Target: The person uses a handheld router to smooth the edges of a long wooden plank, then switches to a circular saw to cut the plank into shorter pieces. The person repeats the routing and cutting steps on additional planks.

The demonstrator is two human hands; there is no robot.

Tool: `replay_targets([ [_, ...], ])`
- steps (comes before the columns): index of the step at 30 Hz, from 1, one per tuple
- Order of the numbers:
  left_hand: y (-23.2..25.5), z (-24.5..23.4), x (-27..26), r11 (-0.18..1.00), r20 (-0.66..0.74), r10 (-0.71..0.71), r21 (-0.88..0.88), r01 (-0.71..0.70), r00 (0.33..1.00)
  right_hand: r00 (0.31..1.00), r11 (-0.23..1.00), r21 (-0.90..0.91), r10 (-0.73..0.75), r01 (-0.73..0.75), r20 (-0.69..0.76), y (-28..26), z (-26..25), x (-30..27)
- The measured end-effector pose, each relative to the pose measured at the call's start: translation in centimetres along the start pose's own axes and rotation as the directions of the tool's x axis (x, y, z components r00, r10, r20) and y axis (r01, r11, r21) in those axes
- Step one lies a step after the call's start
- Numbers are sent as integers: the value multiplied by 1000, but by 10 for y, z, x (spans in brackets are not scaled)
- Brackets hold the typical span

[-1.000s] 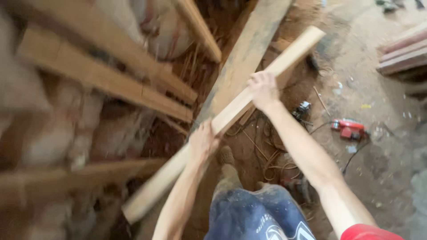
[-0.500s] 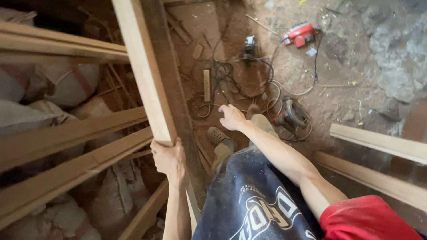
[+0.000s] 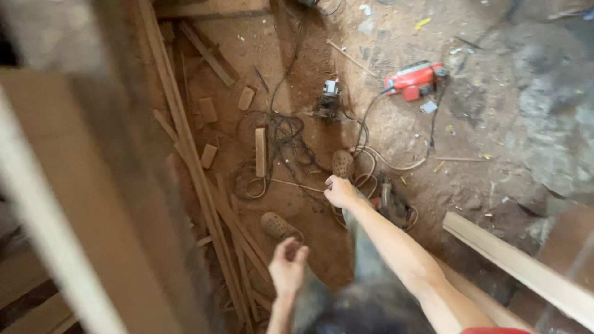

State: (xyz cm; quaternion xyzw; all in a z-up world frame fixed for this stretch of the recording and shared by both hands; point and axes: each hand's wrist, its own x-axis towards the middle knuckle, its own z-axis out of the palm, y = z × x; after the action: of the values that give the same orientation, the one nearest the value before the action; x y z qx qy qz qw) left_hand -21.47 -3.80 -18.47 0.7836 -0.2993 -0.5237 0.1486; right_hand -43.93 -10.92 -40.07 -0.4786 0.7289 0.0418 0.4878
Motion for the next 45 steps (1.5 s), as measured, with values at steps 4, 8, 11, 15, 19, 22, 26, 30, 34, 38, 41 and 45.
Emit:
replay_targets([
  [4, -18, 136, 40, 987, 139, -133, -72, 144, 981, 992, 993, -114, -56, 43, -110, 58, -5, 110],
  [8, -26, 222, 96, 972, 213, -149, -145, 183, 966, 985, 761, -648, -141, 43, -101, 106, -8, 232],
  [11, -50, 247, 126, 929, 171, -219, -263, 259, 961, 987, 730, -683, -127, 24, -101, 142, 8, 292],
  [15, -108, 245, 127, 895, 63, -335, -291, 338, 940, 984, 682, -731, -140, 13, -112, 170, 33, 326],
  [19, -172, 222, 98, 874, 2, -411, -284, 395, 911, 980, 669, -740, -183, 63, -82, 137, 39, 327],
  [22, -211, 199, 59, 867, -28, -433, -286, 408, 901, 990, 722, -678, -125, 138, 67, 99, 14, 292],
  [26, -230, 172, 39, 893, -42, -403, -238, 383, 914, 994, 867, -492, -103, 73, -35, 73, -16, 169],
  [30, -225, 141, 45, 889, -57, -297, -380, 254, 953, 970, 944, -321, -145, 77, -195, 72, 10, 5],
  [34, -211, 94, 61, 669, 92, -345, -673, 314, 934, 949, 985, -170, -90, 39, -302, 67, 40, -120],
  [38, -202, 34, 48, 721, 168, -304, -603, 341, 938, 946, 970, -221, 29, -105, -323, 50, 48, -200],
  [41, -190, -2, 28, 807, 189, -257, -498, 318, 948, 932, 985, -143, 41, -99, -361, 32, 35, -237],
  [45, -146, -27, -3, 689, 497, -324, -459, 561, 805, 897, 994, -109, -56, 8, -439, 3, 30, -292],
])
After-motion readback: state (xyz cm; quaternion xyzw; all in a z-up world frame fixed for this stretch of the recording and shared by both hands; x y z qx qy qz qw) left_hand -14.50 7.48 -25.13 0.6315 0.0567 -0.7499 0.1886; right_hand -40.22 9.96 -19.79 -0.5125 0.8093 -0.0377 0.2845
